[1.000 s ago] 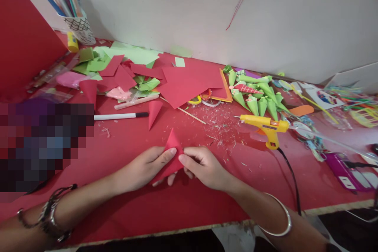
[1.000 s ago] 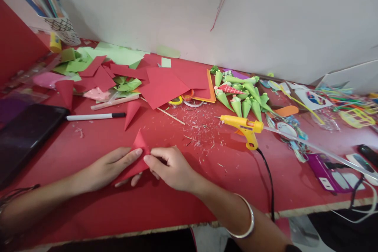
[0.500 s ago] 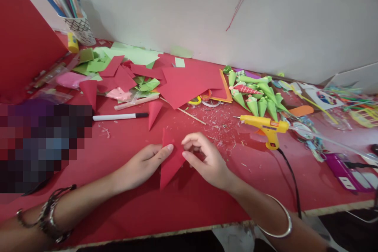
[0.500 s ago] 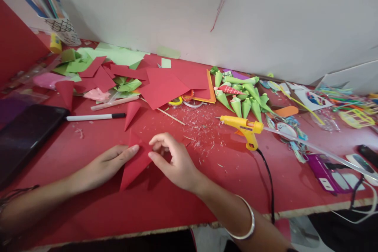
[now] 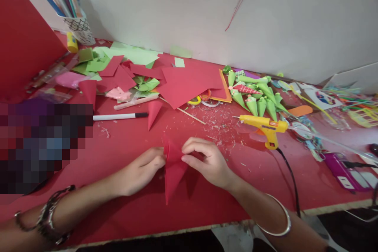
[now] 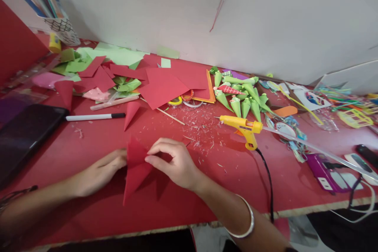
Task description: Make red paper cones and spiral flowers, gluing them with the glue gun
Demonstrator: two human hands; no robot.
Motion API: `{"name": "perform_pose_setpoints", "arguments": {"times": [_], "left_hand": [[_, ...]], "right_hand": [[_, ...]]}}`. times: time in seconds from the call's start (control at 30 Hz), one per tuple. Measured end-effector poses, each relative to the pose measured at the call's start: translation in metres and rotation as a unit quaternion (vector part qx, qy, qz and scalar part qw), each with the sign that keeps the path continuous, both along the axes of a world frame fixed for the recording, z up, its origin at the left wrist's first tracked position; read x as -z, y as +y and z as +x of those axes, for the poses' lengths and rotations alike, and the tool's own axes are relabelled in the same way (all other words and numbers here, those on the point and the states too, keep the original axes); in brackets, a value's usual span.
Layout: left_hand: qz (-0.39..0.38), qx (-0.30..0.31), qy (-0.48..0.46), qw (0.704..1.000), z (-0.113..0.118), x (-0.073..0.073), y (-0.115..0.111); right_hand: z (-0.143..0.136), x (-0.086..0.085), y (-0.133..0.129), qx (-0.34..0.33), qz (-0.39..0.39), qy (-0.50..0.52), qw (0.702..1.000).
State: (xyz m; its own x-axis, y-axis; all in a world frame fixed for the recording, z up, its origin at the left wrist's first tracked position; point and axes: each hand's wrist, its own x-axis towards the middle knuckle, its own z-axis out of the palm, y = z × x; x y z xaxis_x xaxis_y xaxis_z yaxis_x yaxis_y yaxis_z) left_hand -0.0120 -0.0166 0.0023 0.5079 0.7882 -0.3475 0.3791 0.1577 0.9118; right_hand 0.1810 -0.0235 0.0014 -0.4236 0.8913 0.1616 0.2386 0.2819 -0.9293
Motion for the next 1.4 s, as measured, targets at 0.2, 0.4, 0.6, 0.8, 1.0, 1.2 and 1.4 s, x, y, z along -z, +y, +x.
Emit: {"name": "perform_pose_setpoints", "arguments": {"times": [0.2, 0.4, 0.6, 0.8, 1.0, 1.2, 1.4], "left_hand": [[0.016, 0.055, -0.031, 0.998, 0.005, -0.002, 0.001], [-0.032, 0.017, -0.011, 0.999, 0.013, -0.006, 0.005], [-0.037, -0.105, 0.035, 0.993, 0.008, -0.006, 0.006], [0.015, 0.036, -0.031, 0.999, 0.003, -0.007, 0.005], [0.01, 0.101, -0.081, 0.992, 0.005, -0.01, 0.004], [-0.002, 0.102, -0.101, 0.99, 0.006, -0.01, 0.005], [0.035, 0.086, -0.111, 0.989, 0.009, -0.006, 0.004]], "right_hand": [[-0.003, 0.006, -0.005, 0.051, -0.053, -0.003, 0.997], [-0.004, 0.003, -0.006, 0.047, 0.048, -0.042, 0.997], [-0.001, -0.001, -0.003, -0.012, 0.09, -0.046, 0.995], [0.0, -0.001, -0.002, 0.033, 0.044, -0.002, 0.998], [-0.004, -0.001, -0.003, 0.051, -0.036, 0.018, 0.998], [-0.005, 0.002, -0.004, 0.055, -0.097, 0.06, 0.992], [-0.004, 0.002, -0.004, 0.051, -0.088, 0.04, 0.994]]}}
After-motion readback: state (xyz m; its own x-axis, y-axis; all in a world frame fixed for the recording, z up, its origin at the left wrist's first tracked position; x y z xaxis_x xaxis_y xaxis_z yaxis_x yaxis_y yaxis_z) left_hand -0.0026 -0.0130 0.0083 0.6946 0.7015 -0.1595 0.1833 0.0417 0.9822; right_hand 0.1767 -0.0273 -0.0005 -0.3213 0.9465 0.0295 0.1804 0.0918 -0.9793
